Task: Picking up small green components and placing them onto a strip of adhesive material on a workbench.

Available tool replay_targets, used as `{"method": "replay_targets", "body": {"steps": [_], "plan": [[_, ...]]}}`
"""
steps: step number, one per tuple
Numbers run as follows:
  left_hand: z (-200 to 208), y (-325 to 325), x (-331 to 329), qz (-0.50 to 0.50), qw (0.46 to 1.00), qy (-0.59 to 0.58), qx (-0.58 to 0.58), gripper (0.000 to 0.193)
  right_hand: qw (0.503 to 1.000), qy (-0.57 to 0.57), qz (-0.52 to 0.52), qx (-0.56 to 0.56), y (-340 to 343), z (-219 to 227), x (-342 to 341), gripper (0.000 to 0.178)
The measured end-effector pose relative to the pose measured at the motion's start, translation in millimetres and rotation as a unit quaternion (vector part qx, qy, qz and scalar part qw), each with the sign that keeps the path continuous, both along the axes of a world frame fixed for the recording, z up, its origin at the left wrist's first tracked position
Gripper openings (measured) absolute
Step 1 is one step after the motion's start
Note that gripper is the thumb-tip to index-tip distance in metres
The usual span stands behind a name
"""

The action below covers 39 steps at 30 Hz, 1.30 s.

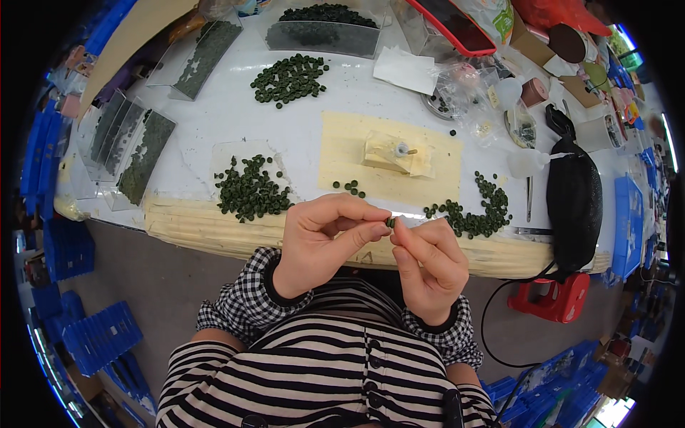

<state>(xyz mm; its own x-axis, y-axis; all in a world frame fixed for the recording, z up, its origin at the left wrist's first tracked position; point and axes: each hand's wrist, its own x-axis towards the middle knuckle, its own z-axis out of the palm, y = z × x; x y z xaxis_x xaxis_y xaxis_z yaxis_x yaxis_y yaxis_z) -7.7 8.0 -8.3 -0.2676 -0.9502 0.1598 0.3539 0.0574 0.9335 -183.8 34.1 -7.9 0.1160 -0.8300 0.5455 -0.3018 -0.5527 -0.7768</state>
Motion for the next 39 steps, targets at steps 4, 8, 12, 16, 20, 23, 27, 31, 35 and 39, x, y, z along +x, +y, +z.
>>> {"method": "replay_targets", "body": {"steps": [4,8,12,16,20,23,27,31,35,39], "plan": [[1.0,0.4,0.1,0.01,1.0,0.001,0.002,0.016,1.0,0.004,-0.004,0.004,1.3,0.0,-0.4,0.032],[-0.7,-1.1,1.5,0.01,1.0,-0.009,-0.004,0.016,1.0,0.009,-0.002,-0.001,0.7,-0.3,-1.5,0.032],[1.8,-0.9,1.4,0.011,0.999,-0.032,-0.024,0.017,1.0,-0.003,-0.008,-0.012,-1.9,-2.2,0.8,0.037],[4.2,0.3,2.6,0.006,0.999,-0.045,-0.021,0.018,1.0,-0.006,-0.014,-0.012,-2.1,-1.6,0.9,0.039],[3.8,0.3,3.4,0.01,0.998,-0.053,-0.027,0.017,1.0,0.0,-0.008,-0.007,-1.1,-2.4,0.5,0.036],[3.1,0.7,3.7,0.01,0.998,-0.057,-0.027,0.017,1.0,0.017,0.003,0.0,1.4,-1.7,-1.1,0.032],[1.7,2.5,6.0,0.0,0.999,-0.045,-0.008,0.018,1.0,0.022,0.018,-0.005,0.6,0.4,0.0,0.034],[1.2,5.4,7.6,-0.005,0.999,-0.037,0.009,0.019,0.999,0.033,0.032,-0.007,1.0,3.5,-0.9,0.035],[1.8,4.7,7.5,0.019,0.994,-0.094,-0.049,0.018,0.999,0.027,0.032,0.0,2.1,1.8,-0.9,0.034],[3.5,2.4,10.1,0.02,0.989,-0.125,-0.082,0.019,0.999,0.017,0.032,0.013,3.2,1.4,-0.4,0.033]]}}
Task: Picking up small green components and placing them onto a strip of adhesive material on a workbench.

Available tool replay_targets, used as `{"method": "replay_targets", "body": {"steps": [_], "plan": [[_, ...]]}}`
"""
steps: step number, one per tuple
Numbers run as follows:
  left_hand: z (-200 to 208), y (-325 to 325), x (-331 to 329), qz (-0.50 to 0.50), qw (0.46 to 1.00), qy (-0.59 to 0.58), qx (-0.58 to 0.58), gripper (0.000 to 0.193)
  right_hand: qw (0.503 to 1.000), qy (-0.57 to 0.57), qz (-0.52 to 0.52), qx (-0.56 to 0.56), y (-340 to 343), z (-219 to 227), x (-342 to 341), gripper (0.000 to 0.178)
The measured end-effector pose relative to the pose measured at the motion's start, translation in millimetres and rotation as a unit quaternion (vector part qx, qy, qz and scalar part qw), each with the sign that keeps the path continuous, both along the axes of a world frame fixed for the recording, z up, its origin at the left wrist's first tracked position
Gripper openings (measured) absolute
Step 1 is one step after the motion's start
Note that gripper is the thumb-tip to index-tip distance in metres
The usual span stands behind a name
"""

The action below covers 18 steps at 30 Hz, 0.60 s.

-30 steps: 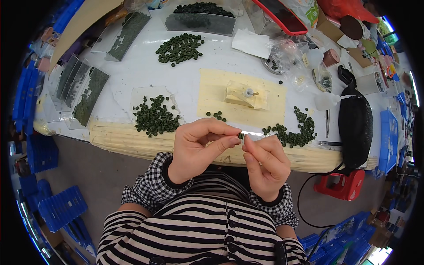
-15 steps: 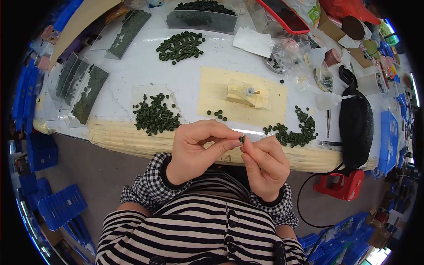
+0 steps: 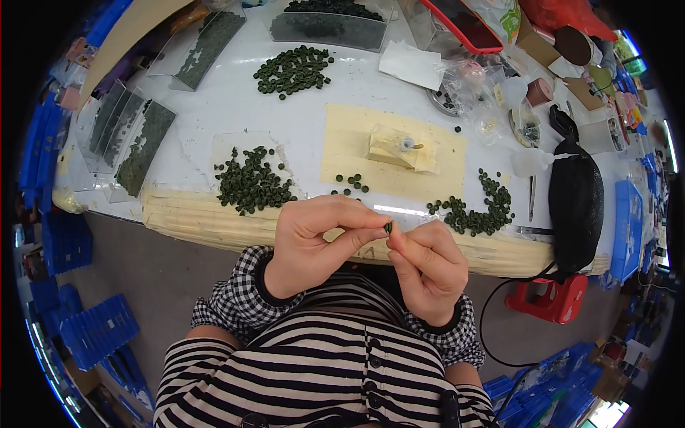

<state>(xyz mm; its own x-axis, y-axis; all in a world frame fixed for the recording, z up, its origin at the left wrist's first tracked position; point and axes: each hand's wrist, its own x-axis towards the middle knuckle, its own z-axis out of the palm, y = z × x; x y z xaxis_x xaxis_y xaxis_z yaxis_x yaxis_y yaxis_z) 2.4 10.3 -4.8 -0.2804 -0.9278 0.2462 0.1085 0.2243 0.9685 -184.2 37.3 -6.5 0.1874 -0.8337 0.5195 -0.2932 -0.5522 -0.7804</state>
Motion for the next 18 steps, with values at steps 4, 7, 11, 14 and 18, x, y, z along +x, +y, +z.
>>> {"method": "replay_targets", "body": {"steps": [4,7,11,14,18], "plan": [[-1.2,-0.4,-0.4,0.005,1.0,0.014,0.027,0.015,1.0,0.007,-0.002,-0.009,-0.2,-1.0,0.0,0.033],[0.3,-2.7,1.1,0.007,1.0,-0.013,-0.01,0.015,1.0,0.006,0.003,0.002,-0.4,-1.3,-0.9,0.033],[3.5,-2.6,3.0,-0.007,1.0,-0.026,-0.002,0.017,1.0,0.002,0.005,0.005,-0.3,-0.8,-0.9,0.034],[1.3,-2.1,3.0,-0.002,1.0,-0.017,0.004,0.016,1.0,0.001,0.005,0.008,0.2,-0.6,-0.3,0.034],[-1.3,-2.5,2.3,0.007,1.0,-0.01,-0.005,0.015,1.0,-0.001,0.005,0.012,0.7,-0.4,0.5,0.034]]}}
